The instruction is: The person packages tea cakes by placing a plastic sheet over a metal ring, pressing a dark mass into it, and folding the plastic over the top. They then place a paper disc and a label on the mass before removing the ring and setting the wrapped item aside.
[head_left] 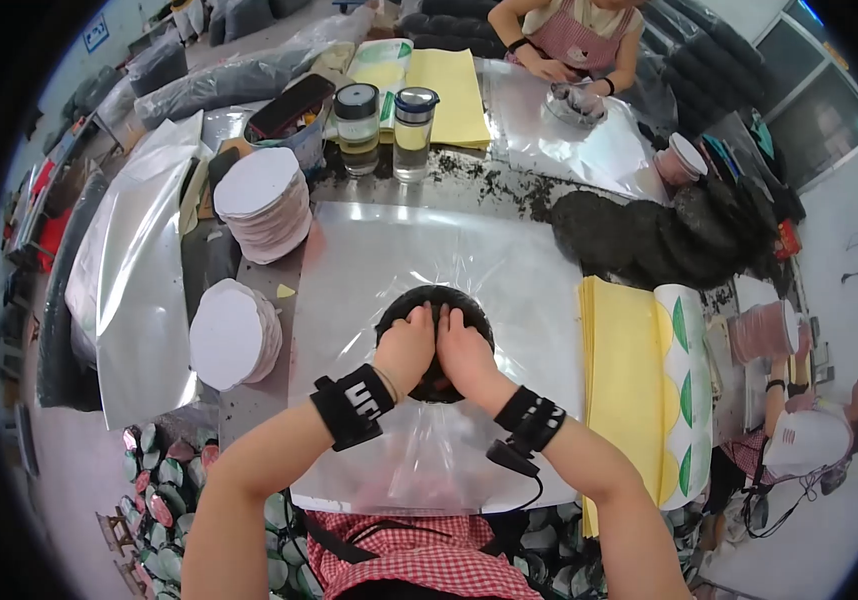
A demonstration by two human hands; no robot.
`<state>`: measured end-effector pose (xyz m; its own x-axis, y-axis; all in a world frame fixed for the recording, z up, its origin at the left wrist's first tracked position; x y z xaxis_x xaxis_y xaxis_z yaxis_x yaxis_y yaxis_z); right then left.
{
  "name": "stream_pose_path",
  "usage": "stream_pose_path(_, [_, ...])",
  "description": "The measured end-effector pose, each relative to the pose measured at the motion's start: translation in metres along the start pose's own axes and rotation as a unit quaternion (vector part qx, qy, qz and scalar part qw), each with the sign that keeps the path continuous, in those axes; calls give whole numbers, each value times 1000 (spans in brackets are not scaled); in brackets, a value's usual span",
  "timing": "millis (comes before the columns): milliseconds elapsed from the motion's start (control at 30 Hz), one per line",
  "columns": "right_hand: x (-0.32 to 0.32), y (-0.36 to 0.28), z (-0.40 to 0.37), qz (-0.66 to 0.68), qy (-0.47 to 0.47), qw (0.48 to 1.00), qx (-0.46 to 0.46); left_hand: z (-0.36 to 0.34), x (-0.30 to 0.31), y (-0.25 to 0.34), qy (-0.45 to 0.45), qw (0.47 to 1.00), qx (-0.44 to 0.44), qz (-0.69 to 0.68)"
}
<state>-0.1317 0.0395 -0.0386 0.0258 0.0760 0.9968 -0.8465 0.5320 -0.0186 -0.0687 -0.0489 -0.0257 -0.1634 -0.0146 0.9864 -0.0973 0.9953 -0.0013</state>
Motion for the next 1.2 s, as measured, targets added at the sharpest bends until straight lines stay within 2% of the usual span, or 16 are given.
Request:
stream_pose_path(100, [-1, -4, 6, 30, -31, 997, -70, 15, -17, -9, 24, 998, -34, -47])
stream_pose_path(267, [6, -2, 2, 62, -25, 997, -44, -16, 24, 0, 22, 995, -64, -71])
stream_pose_path(333, [0, -1, -2, 18, -1, 1000, -19, -74, 45, 18, 167, 938, -102, -285])
stream_pose_path(400, [16, -1, -2, 10, -60, 998, -16, -158, 54, 34, 239, 914, -116, -306])
stream_pose_path(467, [10, -4, 1, 5, -77, 997, -19, -196, 53, 39, 262, 915, -109, -288])
stream_pose_path(533, [11, -5, -2, 16, -88, 996, -11, -211, 31, 19, 165, 982, -42, -85])
stream_pose_path(600, [12, -3, 1, 25, -102, 994, -15, -221, 42, 10, 237, 970, -56, -11])
stream_pose_path(667, [23, 5, -9, 51, -121, 991, -34, -248, 56, 37, 349, 886, -195, -235])
stream_pose_path(700, [23, 15, -15, 110, -66, 992, -3, -252, 84, 61, 342, 854, -332, -211])
stream_pose_path(733, [26, 21, -18, 168, -9, 985, 30, -251, 57, 73, 305, 878, -311, -200])
stream_pose_path(800, [56, 31, -25, 223, 46, 973, -25, -221, -5, 36, 229, 971, 0, -71])
stream_pose_path(900, [42, 18, -31, 151, -13, 988, 23, -189, 22, 9, 202, 971, -41, -117])
stream_pose_path(1033, [31, 4, -22, 79, -65, 994, -32, -237, 112, 27, 386, 916, -98, -51])
stream_pose_path(1100, [32, -1, -13, 104, -22, 993, 53, -266, 72, 42, 209, 863, -307, -343])
stream_pose_path(1133, [39, -6, -7, 129, 14, 982, 139, -267, 52, 60, 181, 863, -406, -241])
stream_pose_path(1200, [37, -15, 0, 113, 8, 975, 191, -241, -42, 41, 93, 932, -245, -251])
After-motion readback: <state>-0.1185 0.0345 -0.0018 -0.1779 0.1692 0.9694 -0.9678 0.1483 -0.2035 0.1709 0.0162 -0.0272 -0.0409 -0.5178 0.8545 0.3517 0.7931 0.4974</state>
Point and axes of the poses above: each hand's wrist, its own z-axis towards the middle knuckle, its own x-axis out of the back of the hand, y = z × x, the point moved 4 cm from there along z, towards the middle knuckle, and after that the axes turned 2 degrees about -x, right-handed, at the moved point
